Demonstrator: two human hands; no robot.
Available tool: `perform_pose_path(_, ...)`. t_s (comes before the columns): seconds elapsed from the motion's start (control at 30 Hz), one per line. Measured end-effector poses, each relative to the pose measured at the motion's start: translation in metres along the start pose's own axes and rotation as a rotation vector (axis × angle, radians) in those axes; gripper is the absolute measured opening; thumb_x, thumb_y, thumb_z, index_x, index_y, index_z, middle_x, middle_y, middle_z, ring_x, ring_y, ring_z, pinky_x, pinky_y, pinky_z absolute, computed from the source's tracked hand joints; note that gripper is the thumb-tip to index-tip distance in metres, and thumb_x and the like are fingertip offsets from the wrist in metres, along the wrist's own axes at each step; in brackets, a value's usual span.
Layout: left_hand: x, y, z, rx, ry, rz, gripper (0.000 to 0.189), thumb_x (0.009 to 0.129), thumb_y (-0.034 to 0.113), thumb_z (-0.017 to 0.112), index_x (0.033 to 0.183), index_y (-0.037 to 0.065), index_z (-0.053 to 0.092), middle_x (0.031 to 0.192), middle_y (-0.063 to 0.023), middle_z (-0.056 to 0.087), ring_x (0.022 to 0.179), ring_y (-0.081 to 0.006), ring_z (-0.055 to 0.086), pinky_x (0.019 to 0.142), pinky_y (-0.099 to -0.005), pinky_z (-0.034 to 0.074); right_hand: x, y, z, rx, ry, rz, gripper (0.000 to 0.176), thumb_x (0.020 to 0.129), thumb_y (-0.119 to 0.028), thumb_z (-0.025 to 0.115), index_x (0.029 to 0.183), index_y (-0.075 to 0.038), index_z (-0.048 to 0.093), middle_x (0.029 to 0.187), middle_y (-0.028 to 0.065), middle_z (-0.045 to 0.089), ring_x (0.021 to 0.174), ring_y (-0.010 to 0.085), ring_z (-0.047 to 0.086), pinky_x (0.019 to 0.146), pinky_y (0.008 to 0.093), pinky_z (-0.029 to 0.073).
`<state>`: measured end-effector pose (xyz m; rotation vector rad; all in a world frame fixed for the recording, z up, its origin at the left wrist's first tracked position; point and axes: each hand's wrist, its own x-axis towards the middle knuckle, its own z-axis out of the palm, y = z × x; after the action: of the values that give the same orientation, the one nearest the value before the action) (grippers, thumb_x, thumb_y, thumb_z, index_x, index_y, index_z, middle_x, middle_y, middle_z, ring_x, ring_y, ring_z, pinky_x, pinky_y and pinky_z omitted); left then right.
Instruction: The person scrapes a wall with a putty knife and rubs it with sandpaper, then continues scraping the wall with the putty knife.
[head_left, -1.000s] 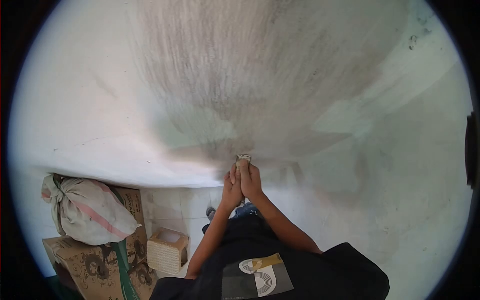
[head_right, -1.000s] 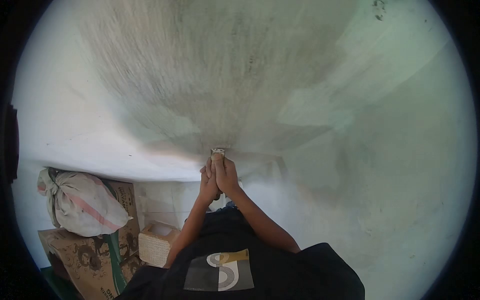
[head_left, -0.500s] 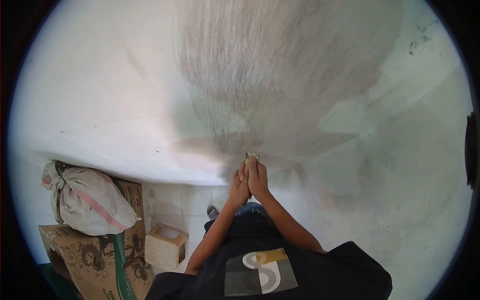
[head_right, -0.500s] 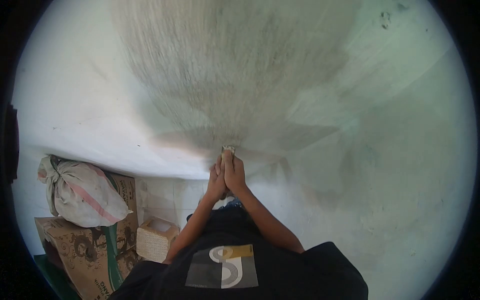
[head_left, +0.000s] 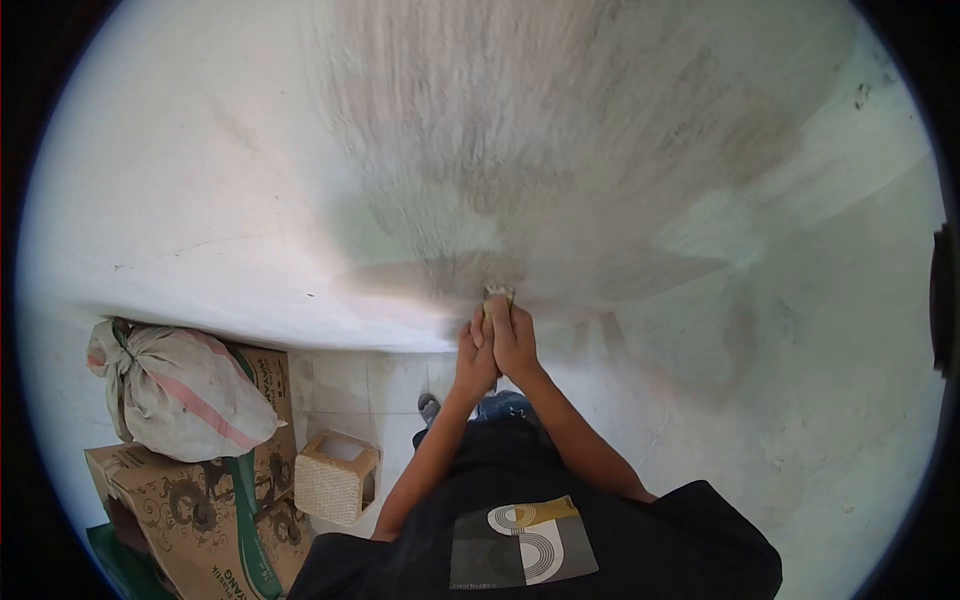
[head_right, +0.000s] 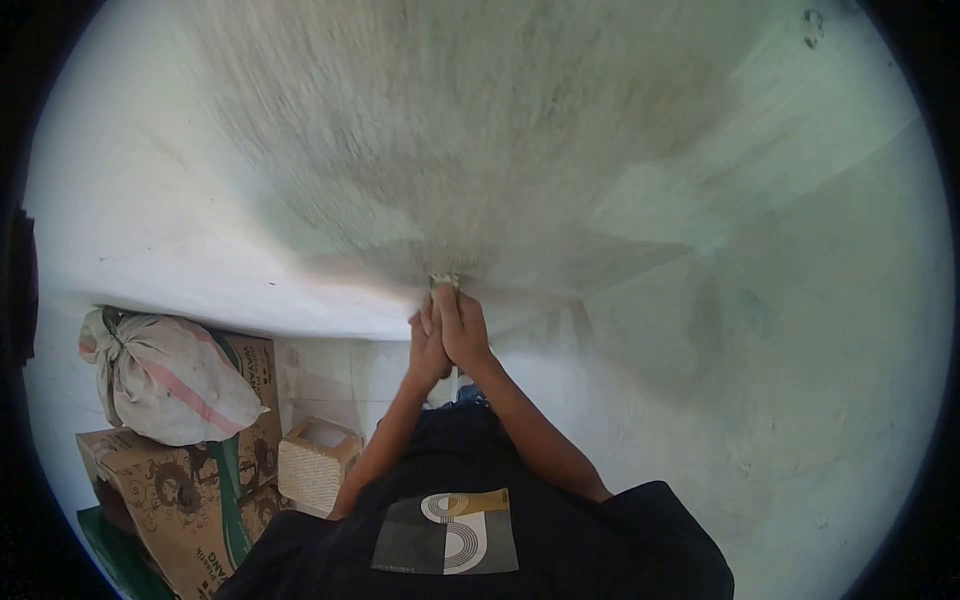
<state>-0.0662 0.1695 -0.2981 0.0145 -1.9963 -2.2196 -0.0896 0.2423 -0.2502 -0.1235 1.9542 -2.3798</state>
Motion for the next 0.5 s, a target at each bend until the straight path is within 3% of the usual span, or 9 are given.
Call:
perform_pose_path(0.03, 0.005, 0.013, -0.002, -0.063, -0.053, -0.117, 0.037, 0.103, 0.032, 0.048, 0.101, -0.004, 0.059, 0.074, -0.0103, 0.06, 0.06, -0.0135, 0.058, 0.05, -0.0286, 0.045, 0.002, 0.001, 0.002, 0.047, 0.013, 0.033, 0.048, 0.107, -0.033, 0.035, 0.075, -0.001, 0.05, 0.061, 0.004, 0.05, 0.063, 0.0177, 0.06, 0.069, 0.0343, 0.054)
perform_pose_path(0.1, 0.013, 0.009, -0.003, -0.093, -0.038, -0.156, 0.036, 0.103, 0.03, 0.048, 0.101, -0.003, 0.059, 0.071, -0.009, 0.059, 0.059, -0.0124, 0.058, 0.047, -0.0271, 0.044, 0.006, -0.003, 0.004, 0.053, -0.003, 0.011, 0.048, 0.107, -0.033, 0.035, 0.075, -0.001, 0.05, 0.061, 0.0041, 0.05, 0.063, 0.0178, 0.06, 0.07, 0.0342, 0.053)
perform_pose_path(0.17, 0.013, -0.01, 0.001, 0.045, 0.034, 0.235, 0.036, 0.103, 0.031, 0.047, 0.099, -0.003, 0.059, 0.066, -0.0054, 0.057, 0.051, -0.0087, 0.053, 0.042, -0.0248, 0.04, 0.0, -0.006, 0.004, 0.058, 0.004, 0.029, 0.048, 0.107, -0.033, 0.035, 0.075, -0.001, 0.05, 0.061, 0.0042, 0.05, 0.063, 0.018, 0.06, 0.07, 0.0341, 0.053)
perform_pose_path(0.2, 0.007, 0.021, -0.004, -0.106, -0.072, -0.099, 0.036, 0.103, 0.031, 0.048, 0.1, -0.003, 0.059, 0.068, -0.0066, 0.058, 0.054, -0.0102, 0.055, 0.045, -0.0262, 0.041, 0.0, -0.007, 0.004, 0.055, 0.018, 0.035, 0.048, 0.107, -0.033, 0.035, 0.075, 0.0, 0.051, 0.061, 0.0043, 0.05, 0.063, 0.0179, 0.06, 0.07, 0.0342, 0.053)
perform_pose_path(0.3, 0.01, 0.026, -0.002, -0.036, -0.041, -0.163, 0.036, 0.103, 0.03, 0.048, 0.1, -0.004, 0.06, 0.072, -0.0087, 0.06, 0.055, -0.0113, 0.054, 0.047, -0.0273, 0.042, 0.004, -0.013, 0.009, 0.053, 0.02, 0.026, 0.048, 0.107, -0.032, 0.035, 0.076, 0.0, 0.051, 0.061, 0.0046, 0.051, 0.064, 0.018, 0.06, 0.071, 0.0343, 0.054)
perform_pose_path(0.5, 0.016, 0.026, 0.0, -0.036, -0.093, 0.009, 0.039, 0.101, 0.032, 0.05, 0.108, -0.005, 0.059, 0.074, -0.0101, 0.06, 0.06, -0.0122, 0.055, 0.05, -0.0285, 0.044, 0.006, -0.025, 0.009, -0.007, 0.029, -0.015, 0.049, 0.107, -0.032, 0.034, 0.074, 0.0, 0.05, 0.061, 0.0048, 0.051, 0.064, 0.0174, 0.06, 0.07, 0.0333, 0.053)
